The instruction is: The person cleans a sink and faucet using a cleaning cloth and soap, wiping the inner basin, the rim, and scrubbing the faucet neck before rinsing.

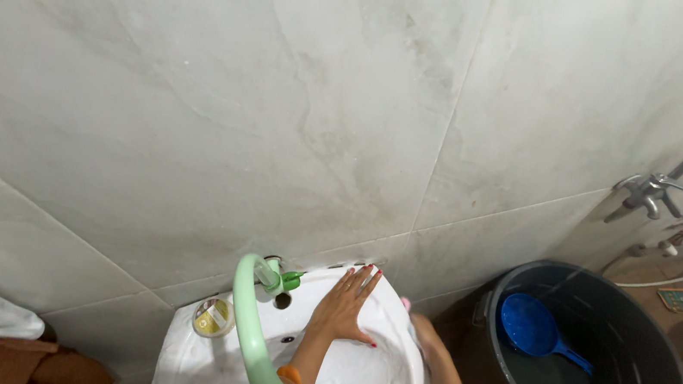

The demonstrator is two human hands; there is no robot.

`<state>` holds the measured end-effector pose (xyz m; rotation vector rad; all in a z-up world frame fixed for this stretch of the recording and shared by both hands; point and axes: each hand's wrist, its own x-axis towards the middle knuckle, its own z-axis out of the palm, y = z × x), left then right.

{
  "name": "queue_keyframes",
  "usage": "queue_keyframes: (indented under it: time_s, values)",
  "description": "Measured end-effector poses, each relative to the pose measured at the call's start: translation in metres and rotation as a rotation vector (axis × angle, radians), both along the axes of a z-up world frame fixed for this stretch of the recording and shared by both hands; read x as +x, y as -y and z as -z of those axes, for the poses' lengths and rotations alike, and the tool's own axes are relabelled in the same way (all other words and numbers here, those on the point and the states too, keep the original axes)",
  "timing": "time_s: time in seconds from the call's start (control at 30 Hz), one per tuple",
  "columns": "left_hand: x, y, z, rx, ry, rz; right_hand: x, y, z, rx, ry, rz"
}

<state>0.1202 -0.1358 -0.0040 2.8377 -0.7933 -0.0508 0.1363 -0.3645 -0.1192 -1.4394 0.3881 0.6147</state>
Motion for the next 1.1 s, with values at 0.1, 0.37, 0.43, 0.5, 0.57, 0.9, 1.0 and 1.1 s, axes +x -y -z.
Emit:
queue_keyframes:
  time_s: [0.1, 0.37, 0.43, 0.5, 0.57, 0.9, 1.0, 1.1]
  values:
    - [0.003, 0.001, 0.000, -0.002, 0.006, 0.005, -0.057, 0.019, 0.013, 0.175, -0.233, 0.268]
    - [0.001, 0.001, -0.002, -0.015, 0.004, 0.017, -0.094, -0.032, -0.030, -1.264, 0.822, 0.162]
    - [0.000, 0.002, -0.003, -0.011, -0.005, 0.013, -0.056, -0.042, -0.045, -1.212, 0.732, 0.006]
    - [-0.001, 0.001, -0.002, -0.032, 0.006, 0.013, -0.009, -0.036, -0.047, -1.064, 0.541, -0.126]
    - [-0.001, 0.000, -0.001, -0.052, 0.022, 0.014, 0.015, -0.023, -0.035, -0.641, 0.311, -0.158]
    - [-0.002, -0.002, -0.001, -0.096, 0.035, 0.051, -0.147, 0.022, -0.005, -0.477, -0.012, 0.286]
    - [-0.016, -0.004, 0.007, -0.132, 0.061, 0.012, -0.176, -0.013, -0.017, -1.032, 0.344, 0.221]
    - [-0.041, 0.001, 0.021, -0.200, 0.195, -0.019, -0.167, -0.035, -0.036, -1.222, 0.620, 0.141]
